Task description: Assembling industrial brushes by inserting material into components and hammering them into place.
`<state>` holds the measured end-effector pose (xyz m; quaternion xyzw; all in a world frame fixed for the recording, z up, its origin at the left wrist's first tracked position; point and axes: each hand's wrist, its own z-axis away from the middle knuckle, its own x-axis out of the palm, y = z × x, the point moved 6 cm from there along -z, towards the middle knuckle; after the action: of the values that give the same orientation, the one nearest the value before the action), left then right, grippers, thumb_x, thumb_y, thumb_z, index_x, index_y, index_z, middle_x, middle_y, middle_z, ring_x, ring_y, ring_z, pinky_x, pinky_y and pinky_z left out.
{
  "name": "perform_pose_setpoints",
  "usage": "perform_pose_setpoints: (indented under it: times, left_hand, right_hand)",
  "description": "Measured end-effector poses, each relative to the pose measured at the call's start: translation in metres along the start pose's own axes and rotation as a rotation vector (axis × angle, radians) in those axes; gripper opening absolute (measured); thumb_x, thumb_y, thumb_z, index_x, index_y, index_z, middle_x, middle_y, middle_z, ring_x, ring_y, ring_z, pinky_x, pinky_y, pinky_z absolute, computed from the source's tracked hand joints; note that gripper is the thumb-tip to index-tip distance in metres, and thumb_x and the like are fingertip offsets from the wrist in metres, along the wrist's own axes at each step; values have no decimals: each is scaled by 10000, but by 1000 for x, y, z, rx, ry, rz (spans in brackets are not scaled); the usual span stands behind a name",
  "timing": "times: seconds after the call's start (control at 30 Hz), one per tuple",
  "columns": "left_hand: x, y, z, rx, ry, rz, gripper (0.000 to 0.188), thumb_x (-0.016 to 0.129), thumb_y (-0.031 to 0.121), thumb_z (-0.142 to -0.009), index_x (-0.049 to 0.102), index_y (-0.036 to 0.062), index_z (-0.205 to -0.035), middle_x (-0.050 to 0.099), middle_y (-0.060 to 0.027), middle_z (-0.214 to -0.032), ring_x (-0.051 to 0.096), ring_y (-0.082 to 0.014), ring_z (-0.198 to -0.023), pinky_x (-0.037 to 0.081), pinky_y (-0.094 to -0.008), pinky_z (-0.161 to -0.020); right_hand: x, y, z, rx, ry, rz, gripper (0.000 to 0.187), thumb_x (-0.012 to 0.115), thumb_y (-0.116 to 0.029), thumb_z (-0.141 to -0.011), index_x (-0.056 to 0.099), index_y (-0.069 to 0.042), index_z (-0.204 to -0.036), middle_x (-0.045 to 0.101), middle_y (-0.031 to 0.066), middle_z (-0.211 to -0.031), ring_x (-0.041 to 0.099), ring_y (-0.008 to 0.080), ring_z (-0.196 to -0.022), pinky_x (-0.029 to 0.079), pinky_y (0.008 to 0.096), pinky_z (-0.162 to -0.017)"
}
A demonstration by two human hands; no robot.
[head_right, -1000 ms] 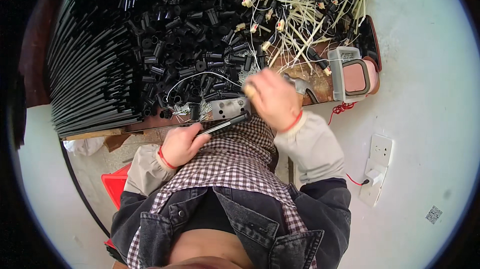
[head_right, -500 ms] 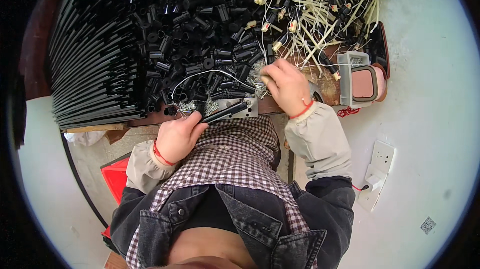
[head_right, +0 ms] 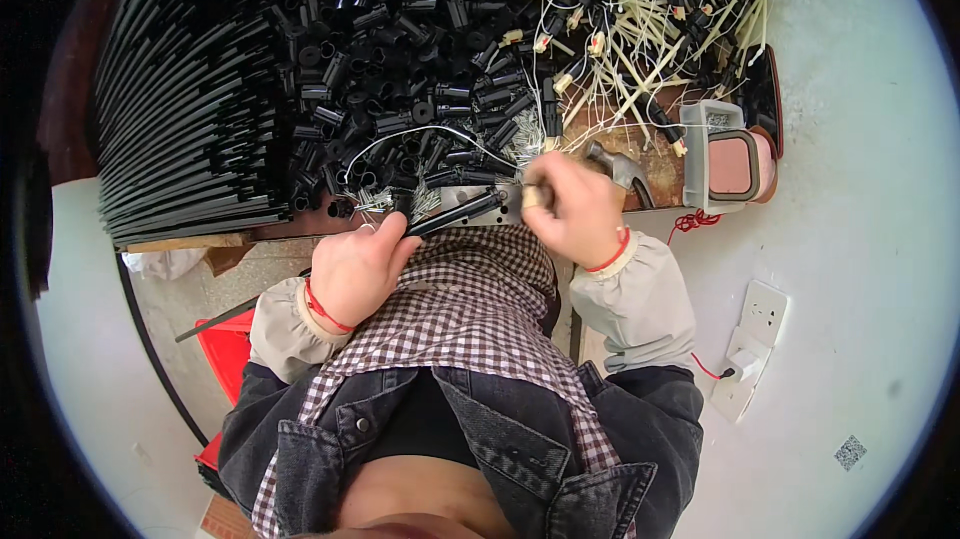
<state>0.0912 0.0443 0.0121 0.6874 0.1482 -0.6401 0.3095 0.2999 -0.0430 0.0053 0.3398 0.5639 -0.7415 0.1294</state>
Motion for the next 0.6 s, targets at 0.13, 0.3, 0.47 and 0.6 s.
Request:
perform_pose_setpoints:
  times: [0.13,0.3,0.47,0.6]
  left_hand:
    - [0,-1,0,4,-4,-1,201,604,310,-829,507,140,-789,574,-29,-544,526,-252,-406,396,-335,-374]
    - [-1,-1,-1,-1,-43,10,194,599,288,-835,504,125,-792,568,-41,-541,531,-265,-423,404,-341,-394]
    - [-7,1,-3,11,-43,-4,192,596,286,-837,504,123,-793,564,-42,-534,532,-268,-424,401,-341,-396]
    - [-6,3,-3,41,-4,-22,199,597,306,-833,506,135,-787,562,-28,-524,529,-256,-409,392,-334,-378]
  right_hand:
    - [11,0,-3,-22,-8,-234,177,596,21,-719,587,-31,-888,571,41,-907,497,147,-687,411,236,-606]
    - [21,-15,-3,-270,28,-235,193,583,30,-726,601,-35,-906,582,58,-948,512,148,-710,417,231,-616]
    - [26,-35,3,-409,160,157,232,599,14,-730,621,-43,-954,588,70,-1017,530,151,-734,425,225,-624]
    - [15,-48,11,-406,259,466,386,648,-63,-747,611,-66,-1131,608,51,-1020,541,149,-697,438,232,-600]
